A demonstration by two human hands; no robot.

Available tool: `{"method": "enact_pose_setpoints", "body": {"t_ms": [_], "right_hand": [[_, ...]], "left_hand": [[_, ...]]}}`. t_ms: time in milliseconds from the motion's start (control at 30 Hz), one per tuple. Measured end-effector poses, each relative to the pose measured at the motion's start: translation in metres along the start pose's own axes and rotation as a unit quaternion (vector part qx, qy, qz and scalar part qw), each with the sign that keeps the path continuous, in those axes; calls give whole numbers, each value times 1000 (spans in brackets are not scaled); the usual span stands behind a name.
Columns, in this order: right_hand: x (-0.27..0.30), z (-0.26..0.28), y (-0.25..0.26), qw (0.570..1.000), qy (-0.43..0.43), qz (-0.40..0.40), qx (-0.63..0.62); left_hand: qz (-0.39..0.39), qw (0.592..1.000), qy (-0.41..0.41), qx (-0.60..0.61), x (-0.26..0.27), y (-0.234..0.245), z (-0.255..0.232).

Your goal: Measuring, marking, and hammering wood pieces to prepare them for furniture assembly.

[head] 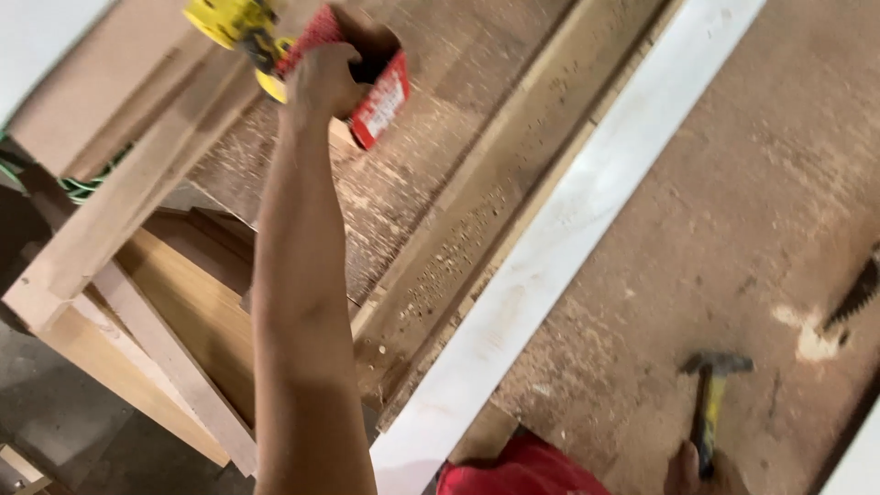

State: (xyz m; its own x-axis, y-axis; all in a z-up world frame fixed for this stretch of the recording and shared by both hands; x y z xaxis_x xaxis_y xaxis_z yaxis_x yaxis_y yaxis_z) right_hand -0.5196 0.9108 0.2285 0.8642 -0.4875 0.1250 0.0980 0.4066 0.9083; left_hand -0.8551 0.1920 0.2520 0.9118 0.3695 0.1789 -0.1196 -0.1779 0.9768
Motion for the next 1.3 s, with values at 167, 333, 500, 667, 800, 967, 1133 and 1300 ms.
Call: {"method": "enact_pose_setpoints", "body": {"t_ms": [167,333,500,667,800,967,1133,1300], "right_hand": [[-42,-79,-23,964,-79,147,208],[-46,-79,-25,969,-51,176,166],[-42,-49,-1,964,-68,217,137],[-49,-20,19,994,14,108,16],[-42,53,28,948,230,66,-210],[-3,126,25,610,132,481,-615],[-4,81,37,585,31,464,-665],[-10,43,70,643,74,480,-593]], "left_hand": [[63,991,-60,-97,-21,-18,-8],[-66,980,-186,-29,-21,-5,2],[-194,977,-93,3,0,23,35],[-215,969,-87,83,142,75,-15],[-219,956,-114,158,285,68,-141],[191,810,-126,540,429,-46,-289],[110,865,-197,448,478,-86,-360],[81,856,-235,454,502,-92,-384]]}}
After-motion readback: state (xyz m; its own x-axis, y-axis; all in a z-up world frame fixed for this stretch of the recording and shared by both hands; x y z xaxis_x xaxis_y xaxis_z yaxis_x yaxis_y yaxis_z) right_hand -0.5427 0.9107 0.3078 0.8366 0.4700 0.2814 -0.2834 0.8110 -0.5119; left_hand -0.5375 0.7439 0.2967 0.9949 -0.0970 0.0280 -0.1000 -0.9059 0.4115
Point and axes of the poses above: each hand's wrist, its own x-axis away from the middle knuckle, its own y-axis out of the back of the hand, z = x × y, the point moved 5 cm from there along -x, towards the middle knuckle, and after that the axes turned 15 degrees about -x, right-handed, at the moved point
